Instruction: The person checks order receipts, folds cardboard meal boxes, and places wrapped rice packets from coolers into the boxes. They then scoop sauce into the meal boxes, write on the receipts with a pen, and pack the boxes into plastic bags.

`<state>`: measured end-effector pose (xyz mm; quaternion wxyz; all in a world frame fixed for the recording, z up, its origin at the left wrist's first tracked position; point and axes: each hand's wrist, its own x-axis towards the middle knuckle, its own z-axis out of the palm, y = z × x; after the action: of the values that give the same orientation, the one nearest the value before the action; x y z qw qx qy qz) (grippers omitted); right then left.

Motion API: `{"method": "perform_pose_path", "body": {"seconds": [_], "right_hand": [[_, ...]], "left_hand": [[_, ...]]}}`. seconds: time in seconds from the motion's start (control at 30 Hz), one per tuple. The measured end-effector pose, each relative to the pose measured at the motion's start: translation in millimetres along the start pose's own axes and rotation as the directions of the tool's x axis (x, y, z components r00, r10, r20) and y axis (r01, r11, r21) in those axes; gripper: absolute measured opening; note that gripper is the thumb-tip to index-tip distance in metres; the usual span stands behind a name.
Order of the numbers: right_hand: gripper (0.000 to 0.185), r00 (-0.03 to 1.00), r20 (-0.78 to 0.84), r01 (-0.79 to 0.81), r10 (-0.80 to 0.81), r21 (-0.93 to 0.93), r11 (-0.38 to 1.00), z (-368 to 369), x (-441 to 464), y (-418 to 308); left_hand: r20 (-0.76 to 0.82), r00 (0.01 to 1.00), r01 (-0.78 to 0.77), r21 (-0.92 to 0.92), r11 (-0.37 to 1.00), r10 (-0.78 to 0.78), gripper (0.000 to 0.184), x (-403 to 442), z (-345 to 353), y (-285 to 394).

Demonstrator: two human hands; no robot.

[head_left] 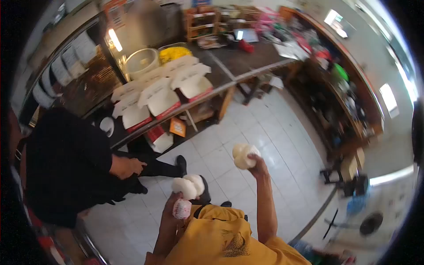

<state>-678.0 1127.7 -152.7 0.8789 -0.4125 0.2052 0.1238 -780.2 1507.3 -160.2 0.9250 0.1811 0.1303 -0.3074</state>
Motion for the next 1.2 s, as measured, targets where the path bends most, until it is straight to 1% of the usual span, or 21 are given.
{"method": "perform_pose_path", "body": {"seconds": [0.1,0.17,0.2,0.23,0.3,0.33,0.4,0.43,0.5,0.57,0.6,0.67,0.7,0.73,0.83,0.9,0.93,0.97,1.07,1.17,1.2], "right_hand": [[0.059,0.971,0.216,-0.041,0.105,-0.281,0.959,56,144,-46],[0.055,0.931,0.348,0.041,0.111,-0.402,0.915,95,247,-62],[0.054,0.915,0.377,0.030,0.142,-0.415,0.909,115,292,-67],[0.053,0.898,0.403,0.019,0.178,-0.439,0.898,137,343,-74],[0.052,0.869,0.193,-0.206,0.456,-0.696,0.688,174,417,-90],[0.060,0.810,0.283,-0.173,0.513,-0.720,0.672,182,468,-83],[0.061,0.783,0.172,-0.270,0.598,-0.772,0.575,178,534,-58],[0.062,0.767,0.118,-0.311,0.630,-0.791,0.527,180,565,-47],[0.065,0.746,0.198,-0.172,0.636,-0.865,0.471,170,599,-24],[0.067,0.780,0.079,-0.184,0.621,-0.919,0.348,199,580,-48],[0.064,0.782,0.077,-0.192,0.619,-0.914,0.357,199,583,-53],[0.059,0.788,0.074,-0.216,0.612,-0.896,0.387,193,590,-66],[0.058,0.761,0.145,-0.163,0.632,-0.901,0.403,201,583,-83],[0.056,0.730,0.216,-0.109,0.648,-0.900,0.423,218,573,-108],[0.054,0.659,0.418,-0.006,0.625,-0.828,0.560,274,569,-178],[0.052,0.625,0.525,0.012,0.578,-0.747,0.665,307,589,-202],[0.055,0.640,0.558,0.169,0.528,-0.772,0.612,329,599,-200],[0.057,0.640,0.602,0.321,0.479,-0.775,0.544,349,610,-191],[0.071,0.407,0.740,0.737,0.535,-0.612,0.286,337,672,-130],[0.079,0.666,0.502,0.471,0.552,-0.856,0.211,288,708,-60],[0.085,0.723,0.148,0.099,0.675,-0.989,0.111,287,711,-56]], "left_hand": [[-0.128,0.941,-0.324,-0.071,0.944,0.313,0.057,44,-26,10],[-0.268,0.830,-0.513,-0.019,0.858,0.490,0.059,79,-32,21],[-0.338,0.754,-0.587,0.036,0.809,0.563,0.060,95,-31,31],[-0.337,0.760,-0.589,0.005,0.808,0.555,0.060,119,-34,47],[-0.359,0.766,-0.586,-0.051,0.809,0.533,0.060,134,-31,61],[-0.380,0.753,-0.601,-0.065,0.797,0.537,0.059,145,-25,68],[-0.423,0.712,-0.642,-0.070,0.763,0.560,0.059,164,-13,77],[-0.445,0.687,-0.665,-0.065,0.744,0.575,0.059,172,-6,82],[-0.482,0.627,-0.717,-0.049,0.696,0.612,0.059,188,7,89],[-0.549,0.548,-0.765,-0.023,0.644,0.631,0.058,208,17,88],[-0.680,0.382,-0.809,0.083,0.582,0.627,0.059,223,21,83],[-0.766,0.326,-0.862,0.000,0.507,0.554,0.059,244,37,75],[-0.797,0.311,-0.881,-0.037,0.472,0.518,0.059,253,45,75],[-0.761,0.297,-0.897,-0.014,0.442,0.577,0.059,264,41,69],[-0.773,0.118,-0.928,0.137,0.346,0.623,0.056,311,74,75],[-0.797,0.154,-0.955,0.032,0.296,0.583,0.056,334,84,85],[-0.806,0.170,-0.964,-0.017,0.266,0.567,0.056,344,87,89],[-0.813,0.153,-0.961,0.010,0.276,0.561,0.056,353,88,89],[-0.848,0.088,-0.947,0.091,0.307,0.523,0.055,375,101,96],[-0.853,0.051,-0.981,0.054,0.184,0.520,0.055,387,121,94],[-0.892,-0.011,-0.978,0.103,0.179,0.452,0.055,389,126,87]]}}
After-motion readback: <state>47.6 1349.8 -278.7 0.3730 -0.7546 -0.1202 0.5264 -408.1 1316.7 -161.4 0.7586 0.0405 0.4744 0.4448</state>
